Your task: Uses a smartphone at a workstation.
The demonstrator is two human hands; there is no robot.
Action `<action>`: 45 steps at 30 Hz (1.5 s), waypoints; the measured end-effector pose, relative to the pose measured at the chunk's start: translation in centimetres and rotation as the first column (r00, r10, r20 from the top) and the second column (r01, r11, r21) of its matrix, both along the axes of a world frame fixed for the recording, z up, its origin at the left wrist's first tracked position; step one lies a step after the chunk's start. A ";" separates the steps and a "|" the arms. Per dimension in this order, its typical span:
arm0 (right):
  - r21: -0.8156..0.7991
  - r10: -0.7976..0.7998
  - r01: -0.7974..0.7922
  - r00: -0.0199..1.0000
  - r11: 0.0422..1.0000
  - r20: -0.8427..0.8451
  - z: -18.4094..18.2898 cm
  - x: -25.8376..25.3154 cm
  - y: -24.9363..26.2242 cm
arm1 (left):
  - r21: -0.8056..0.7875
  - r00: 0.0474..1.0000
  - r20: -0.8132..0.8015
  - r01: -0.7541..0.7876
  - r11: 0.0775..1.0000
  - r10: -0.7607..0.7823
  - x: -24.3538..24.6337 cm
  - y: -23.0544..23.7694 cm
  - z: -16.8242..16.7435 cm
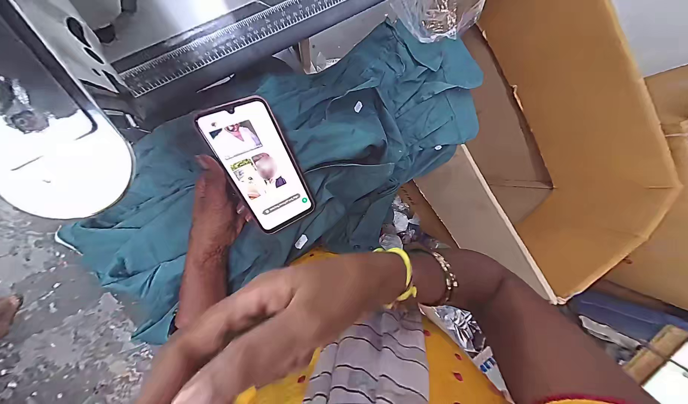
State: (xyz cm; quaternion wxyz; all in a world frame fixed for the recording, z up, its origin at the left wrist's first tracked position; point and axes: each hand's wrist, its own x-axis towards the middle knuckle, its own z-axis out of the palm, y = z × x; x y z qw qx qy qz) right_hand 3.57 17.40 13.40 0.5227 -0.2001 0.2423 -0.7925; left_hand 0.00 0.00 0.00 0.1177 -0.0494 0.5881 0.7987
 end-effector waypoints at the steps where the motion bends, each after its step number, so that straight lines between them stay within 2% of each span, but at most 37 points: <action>1: 0.073 0.007 -0.003 0.999 0.997 -0.050 -0.7 -0.4 0.9 | 0.014 1.000 0.001 -0.007 1.000 0.007 0.0 0.1 0.0; 4: 0.375 -0.015 0.131 0.955 0.918 -0.298 -3.0 -1.1 3.2 | 0.012 0.999 0.030 -0.027 1.000 0.027 0.1 0.4 0.7; 6: 0.509 -0.072 0.358 0.865 0.783 -0.497 -4.4 -1.2 4.4 | 0.009 1.000 0.020 -0.018 1.000 0.018 0.1 0.4 0.7; 7: 0.549 -0.102 0.490 0.801 0.676 -0.589 -5.0 -1.2 4.9 | 0.007 1.000 0.018 -0.012 1.000 0.012 0.0 0.4 0.6; 9: 0.547 -0.140 0.697 0.667 0.463 -0.732 -5.9 -1.6 5.8 | 0.014 1.000 0.010 -0.006 1.000 0.006 0.0 0.3 0.5; 10: 0.530 -0.151 0.755 0.619 0.386 -0.771 -6.3 -1.8 6.2 | 0.018 1.000 0.006 -0.003 1.000 0.003 0.0 0.4 0.5; 13: 0.506 -0.186 0.818 0.562 0.275 -0.806 -6.5 -2.3 6.9 | 0.002 1.000 0.018 -0.003 1.000 0.003 0.0 0.4 0.7; 19: 0.410 -0.090 0.880 0.441 0.240 -0.893 -7.3 -2.4 6.6 | -0.067 0.999 0.053 0.017 0.998 -0.014 0.2 0.1 0.8; 25: 0.313 0.070 0.933 0.305 0.179 -0.950 -7.9 -2.3 6.1 | -0.023 0.999 0.038 0.023 0.999 -0.022 0.1 0.2 0.8; 29: 0.257 0.123 0.947 0.237 0.194 -0.964 -8.4 -2.0 5.7 | -0.017 0.999 0.045 0.025 1.000 -0.024 0.1 0.1 0.5; 33: 0.204 0.145 0.945 0.170 0.258 -0.975 -8.9 -1.4 5.0 | -0.013 0.999 0.044 0.024 1.000 -0.023 0.1 0.2 0.6; 36: 0.187 0.140 0.948 0.155 0.257 -0.978 -9.3 -1.2 4.7 | -0.001 0.999 0.039 0.022 1.000 -0.022 0.1 0.3 0.6; 45: 0.157 0.073 0.981 0.149 0.118 -0.986 -9.2 -2.6 5.7 | -0.033 0.999 0.031 0.019 0.999 -0.018 0.2 0.2 0.6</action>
